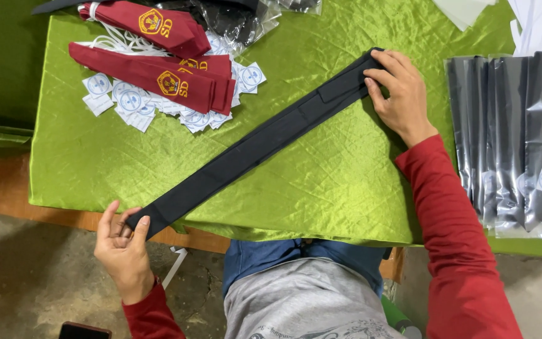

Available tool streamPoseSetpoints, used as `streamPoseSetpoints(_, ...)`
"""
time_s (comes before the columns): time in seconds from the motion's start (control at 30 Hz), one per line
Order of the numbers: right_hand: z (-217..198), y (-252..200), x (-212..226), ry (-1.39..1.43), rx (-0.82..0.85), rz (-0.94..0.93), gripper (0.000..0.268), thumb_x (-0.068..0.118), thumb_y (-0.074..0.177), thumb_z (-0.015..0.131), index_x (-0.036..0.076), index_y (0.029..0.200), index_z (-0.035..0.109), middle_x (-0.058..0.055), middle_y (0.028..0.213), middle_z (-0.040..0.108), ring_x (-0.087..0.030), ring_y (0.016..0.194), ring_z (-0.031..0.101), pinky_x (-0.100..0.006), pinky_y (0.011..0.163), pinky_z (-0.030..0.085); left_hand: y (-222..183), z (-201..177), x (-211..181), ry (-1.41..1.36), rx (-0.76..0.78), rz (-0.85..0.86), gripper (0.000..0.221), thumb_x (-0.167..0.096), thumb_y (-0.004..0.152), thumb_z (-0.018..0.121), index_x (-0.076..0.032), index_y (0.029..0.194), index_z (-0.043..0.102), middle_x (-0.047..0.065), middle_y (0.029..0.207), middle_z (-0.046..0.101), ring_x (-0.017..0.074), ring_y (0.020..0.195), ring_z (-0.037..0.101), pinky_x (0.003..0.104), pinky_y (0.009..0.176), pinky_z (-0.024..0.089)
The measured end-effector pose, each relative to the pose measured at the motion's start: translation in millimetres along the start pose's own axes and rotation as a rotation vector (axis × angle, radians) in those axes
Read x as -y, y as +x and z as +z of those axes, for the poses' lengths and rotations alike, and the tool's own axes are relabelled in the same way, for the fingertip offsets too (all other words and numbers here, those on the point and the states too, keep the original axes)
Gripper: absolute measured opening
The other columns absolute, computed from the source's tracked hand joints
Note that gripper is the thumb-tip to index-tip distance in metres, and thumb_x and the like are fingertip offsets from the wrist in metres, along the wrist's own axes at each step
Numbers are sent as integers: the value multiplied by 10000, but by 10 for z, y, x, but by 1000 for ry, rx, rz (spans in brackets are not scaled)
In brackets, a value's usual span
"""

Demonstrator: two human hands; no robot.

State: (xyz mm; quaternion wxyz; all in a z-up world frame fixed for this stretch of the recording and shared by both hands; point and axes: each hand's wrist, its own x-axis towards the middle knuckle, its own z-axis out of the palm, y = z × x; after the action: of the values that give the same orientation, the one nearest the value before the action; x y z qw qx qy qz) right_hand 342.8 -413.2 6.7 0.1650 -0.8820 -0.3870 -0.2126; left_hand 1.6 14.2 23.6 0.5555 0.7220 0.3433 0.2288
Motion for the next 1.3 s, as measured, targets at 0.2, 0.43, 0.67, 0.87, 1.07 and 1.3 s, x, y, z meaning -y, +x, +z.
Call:
streamPoseSetpoints(0.2, 104, -79, -3, 45, -21, 65, 101, -41, 995, 780, -43, 1096, 781, -220, 1322, 730, -375, 1276, 665, -485, 1097, 532, 6, -20, 146, 107, -76, 111, 503, 142, 951, 705, 58, 1419, 542, 186, 1192, 651, 222, 1089, 628, 302, 947, 548)
streamPoseSetpoints(0.43, 103, -81, -14, 51, -29, 64, 123, -59, 975, 788, -32, 1094, 782, -204, 1329, 729, -371, 1278, 668, -486, 1082, 542, -67, 768, -94, 692, -274, 659, 384, 129, 953, 746, 81, 1316, 631, 262, 1349, 587, 407, 1271, 541, 582, 1043, 545)
streamPoseSetpoints(0.67, 83, -81, -25, 115, -31, 72, 110, -68, 978, 776, -31, 1081, 770, -198, 1333, 719, -374, 1288, 651, -493, 1089, 520, -191, 2608, -687, 541, 441, 1045, 398, -118, 1049, 603, -21, 1434, 572, 164, 1518, 500, 327, 1426, 474, 461, 1165, 450)
streamPoseSetpoints(0.87, 144, -104, -97, 140, -64, 100, 93, -2, 984, 761, 13, 1075, 766, -154, 1329, 721, -369, 1288, 637, -480, 1055, 511, -175, 3332, -385, 790, 556, 1174, 504, -254, 1074, 553, -36, 1524, 493, 147, 1651, 349, 294, 1550, 291, 502, 1254, 258)
streamPoseSetpoints(1.07, -39, -19, 149, 42, 1, 45, 274, 66, 1060, 667, -59, 1304, 655, -216, 1464, 600, -409, 1406, 512, -531, 1156, 435, -108, 3334, -292, 807, 581, 1186, 540, -378, 1113, 468, -39, 1532, 504, 114, 1655, 356, 261, 1548, 293, 469, 1273, 251)
streamPoseSetpoints(1.3, 17, -114, 261, 49, 416, 209, 612, 300, 1144, 377, -54, 1625, 244, -211, 1707, 183, -368, 1587, 163, -535, 1276, 149, -124, 3328, -273, 743, 538, 1148, 492, -347, 1082, 558, -45, 1471, 578, 99, 1611, 434, 249, 1518, 356, 438, 1262, 283)
